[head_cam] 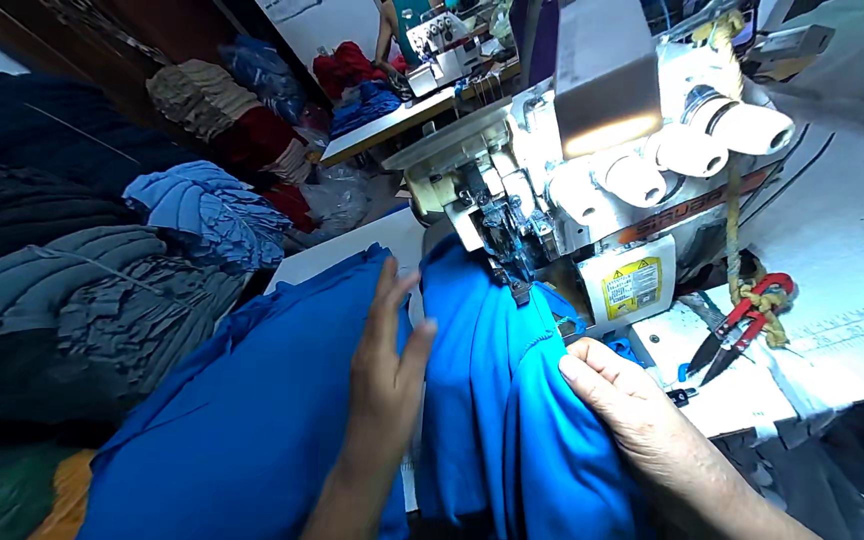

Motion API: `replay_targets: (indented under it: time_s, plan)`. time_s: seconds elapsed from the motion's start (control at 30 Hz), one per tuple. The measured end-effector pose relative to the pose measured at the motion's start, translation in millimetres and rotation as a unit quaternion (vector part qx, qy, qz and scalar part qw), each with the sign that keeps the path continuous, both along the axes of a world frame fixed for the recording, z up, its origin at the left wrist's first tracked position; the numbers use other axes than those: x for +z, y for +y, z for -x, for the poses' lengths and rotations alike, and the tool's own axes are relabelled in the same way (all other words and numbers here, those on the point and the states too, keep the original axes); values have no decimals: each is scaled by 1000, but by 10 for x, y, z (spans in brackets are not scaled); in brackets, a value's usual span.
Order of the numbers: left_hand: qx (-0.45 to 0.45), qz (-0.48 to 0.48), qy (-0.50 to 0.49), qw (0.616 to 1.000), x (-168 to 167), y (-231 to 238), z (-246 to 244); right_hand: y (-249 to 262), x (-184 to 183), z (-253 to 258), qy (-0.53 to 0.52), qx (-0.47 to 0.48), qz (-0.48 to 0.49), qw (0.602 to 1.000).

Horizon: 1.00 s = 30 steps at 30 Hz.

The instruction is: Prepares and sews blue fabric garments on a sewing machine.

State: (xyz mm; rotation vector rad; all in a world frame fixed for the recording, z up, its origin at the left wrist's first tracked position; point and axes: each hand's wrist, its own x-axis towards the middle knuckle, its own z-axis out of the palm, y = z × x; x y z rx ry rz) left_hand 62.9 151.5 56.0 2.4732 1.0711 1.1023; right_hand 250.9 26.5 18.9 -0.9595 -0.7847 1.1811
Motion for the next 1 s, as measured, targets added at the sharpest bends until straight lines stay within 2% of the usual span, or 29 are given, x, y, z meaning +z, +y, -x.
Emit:
replay_targets:
  time_s: [0.07,0.13,0.2,0.3,0.4,0.47,0.53,0.6,0.67,0.73,0.8,0.87,0.93,1.0]
  plan:
    - [61,16,23,998,-298,-513,249,-23,32,-26,20,19,7,1000]
    - [106,55,138,983,-530,-1004,339,-64,69,-80,43,34,27,998]
    - [140,45,199,969,-751,-1328,302,-105,107,-151,65,54,47,995]
    - [135,-25,153,979,-910,-1427,285,-139,140,-202,116,75,55,989]
    - [59,7,21,998,-759,-1401,301,-205,115,-233,173,100,21,980]
    - [-8,62,-82,995,-556,-1297,427,-253,74,-277,185,123,-4,975]
    - [-28,66,-107,992,-227,-1082,704,-315,46,-323,154,137,-11,978]
    - [20,-10,-72,997,204,-802,979,-379,11,-324,85,143,-9,986]
    - [83,-129,93,984,628,-501,1148,-424,-36,-249,21,159,6,987]
    - [125,-204,203,950,830,-171,1083,-451,-84,-116,-13,169,19,985]
    - [119,-228,239,936,864,141,919,-466,-109,23,-30,155,33,987]
    - [105,-224,246,937,764,239,749,-491,-109,117,-51,126,42,990]
    - [60,-237,200,949,558,-21,475,-520,-155,138,-71,95,40,992]
    - [-27,-224,114,968,250,-481,214,-569,-223,97,-105,71,42,991]
